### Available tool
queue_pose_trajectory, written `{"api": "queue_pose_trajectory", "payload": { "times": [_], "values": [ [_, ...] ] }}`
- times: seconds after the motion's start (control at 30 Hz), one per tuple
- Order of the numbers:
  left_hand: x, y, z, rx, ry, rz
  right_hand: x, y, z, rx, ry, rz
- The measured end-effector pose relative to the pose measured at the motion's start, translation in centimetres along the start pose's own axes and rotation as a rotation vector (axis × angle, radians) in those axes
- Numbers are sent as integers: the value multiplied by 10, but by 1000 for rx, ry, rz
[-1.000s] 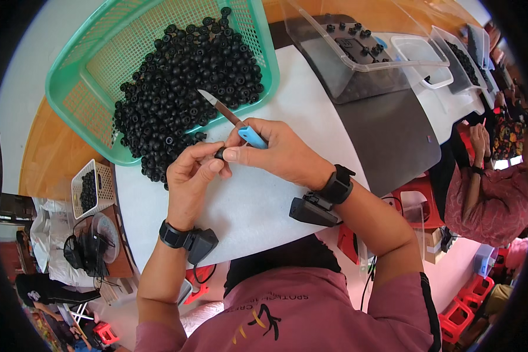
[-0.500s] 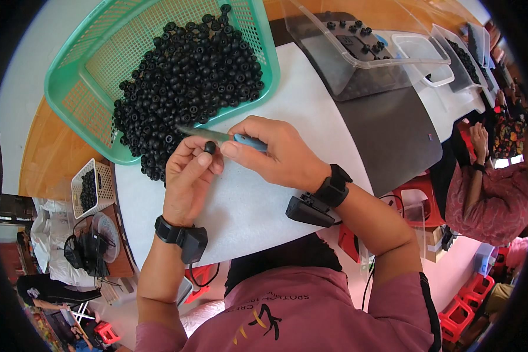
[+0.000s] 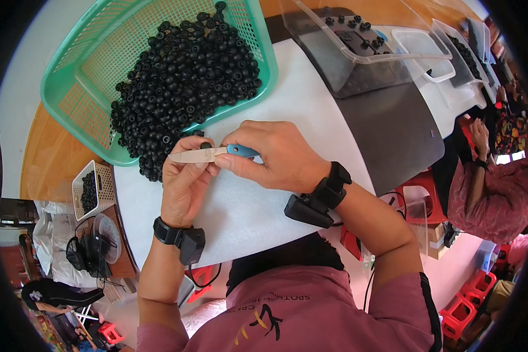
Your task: The recorder uses a knife to cut and prepare small black berries at a table.
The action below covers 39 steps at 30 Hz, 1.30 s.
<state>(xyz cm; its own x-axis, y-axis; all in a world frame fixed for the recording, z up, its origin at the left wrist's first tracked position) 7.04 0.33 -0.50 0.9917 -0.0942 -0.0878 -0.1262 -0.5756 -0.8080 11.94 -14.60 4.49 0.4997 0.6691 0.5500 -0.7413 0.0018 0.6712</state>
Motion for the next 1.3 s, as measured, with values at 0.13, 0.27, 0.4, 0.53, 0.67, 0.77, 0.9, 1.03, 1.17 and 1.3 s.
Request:
{"api": "queue_pose_trajectory", "payload": {
  "times": [0.13,0.27,0.4,0.53,0.67,0.77,0.9,1.03,1.17,1.3],
  "values": [
    [0,-1,1,20,-16,-7,-1,-1,0,-7,-2,9],
    [0,-2,3,61,-25,-28,0,0,0,-7,-1,7],
    [-1,-4,1,77,-39,-35,0,0,1,0,-11,20],
    [0,-2,3,73,-24,-32,-1,0,1,-8,-20,30],
    [0,-2,2,76,-31,-32,-1,-1,0,-5,-25,27],
    [0,-3,3,80,-37,-36,-1,-1,0,-4,-10,20],
    [0,-3,2,78,-42,-38,-1,-2,0,7,-14,11],
    [0,-3,0,83,-46,-29,-1,-1,0,14,-21,3],
    [0,-3,-1,94,-44,-24,-1,-2,0,9,-11,1],
    [0,-3,1,82,-47,-26,-1,-2,-1,28,-11,9]
  ]
}}
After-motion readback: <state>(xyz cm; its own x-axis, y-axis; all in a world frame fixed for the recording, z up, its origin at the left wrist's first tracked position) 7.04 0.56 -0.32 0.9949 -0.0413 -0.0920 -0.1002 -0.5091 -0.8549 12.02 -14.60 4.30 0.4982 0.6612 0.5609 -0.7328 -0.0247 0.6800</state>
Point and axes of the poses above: each hand's wrist, its own x-axis towards the middle knuckle, its own z-axis out of the back of the hand, y = z × x, the point moved 7 cm from there along x, towards the middle knuckle, and after that the axes turned 8 degrees about z, right-handed, at the moved point
